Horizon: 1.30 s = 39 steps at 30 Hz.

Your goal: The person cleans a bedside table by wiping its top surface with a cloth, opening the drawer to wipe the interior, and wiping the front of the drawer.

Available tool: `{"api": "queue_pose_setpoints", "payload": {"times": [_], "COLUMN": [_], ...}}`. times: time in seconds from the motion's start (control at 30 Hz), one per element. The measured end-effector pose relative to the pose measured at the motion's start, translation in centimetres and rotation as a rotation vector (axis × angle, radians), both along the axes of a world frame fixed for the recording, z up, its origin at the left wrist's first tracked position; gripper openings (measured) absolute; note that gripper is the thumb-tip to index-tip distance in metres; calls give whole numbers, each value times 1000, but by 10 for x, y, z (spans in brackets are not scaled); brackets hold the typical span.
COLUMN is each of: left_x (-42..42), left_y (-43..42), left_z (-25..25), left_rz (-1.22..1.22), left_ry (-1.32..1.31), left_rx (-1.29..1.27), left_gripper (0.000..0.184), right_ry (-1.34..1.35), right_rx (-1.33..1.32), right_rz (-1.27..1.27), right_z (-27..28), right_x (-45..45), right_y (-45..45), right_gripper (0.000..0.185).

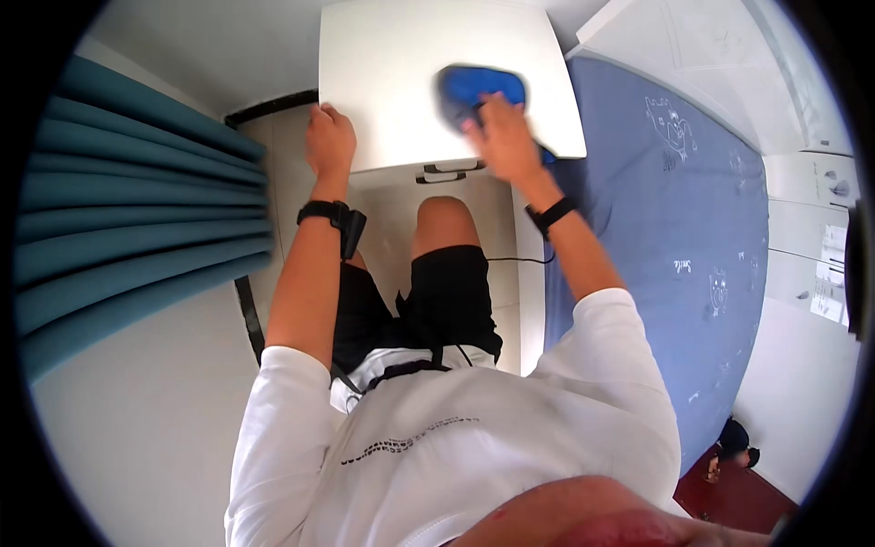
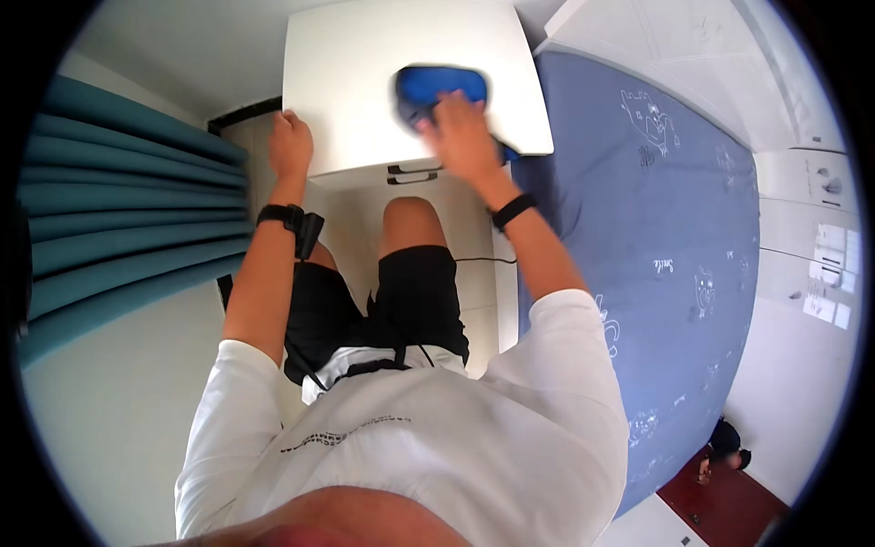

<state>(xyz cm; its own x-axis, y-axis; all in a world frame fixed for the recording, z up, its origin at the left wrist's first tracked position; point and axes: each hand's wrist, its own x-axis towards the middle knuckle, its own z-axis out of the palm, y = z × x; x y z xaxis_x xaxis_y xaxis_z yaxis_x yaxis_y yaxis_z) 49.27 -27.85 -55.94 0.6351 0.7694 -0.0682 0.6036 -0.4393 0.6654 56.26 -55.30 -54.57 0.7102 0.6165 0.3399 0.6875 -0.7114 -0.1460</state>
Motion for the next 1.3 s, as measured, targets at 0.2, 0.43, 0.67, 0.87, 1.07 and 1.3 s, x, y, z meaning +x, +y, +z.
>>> {"api": "queue_pose_setpoints", "payload": {"times": [0.2,0.43,0.67,0.87,1.07,1.3], "left_x": [-1,-5,-4,-51,-52,-78], "left_y": [0,4,48,-10,-77,-125], "left_z": [8,1,-63,-2,22,21], "left_rz": [-26,-25,-48,-394,-1171,-977], "left_ry": [73,10,-369,-458,-288,122], "left_rx": [-30,9,-400,122,299,-244], "left_gripper": [40,42,36,29,35,43], "right_ry": [-183,-239,-65,100,452,181], "right_rx": [85,6,358,225,-489,-316], "right_rz": [-184,89,64,-147,-531,-321], "right_z": [-19,-6,-23,-26,45,23], "right_x": [88,4,-52,-21,2,-48], "right_y": [-86,37,189,142,49,51], "right_gripper": [44,43,37,55,87,63]}}
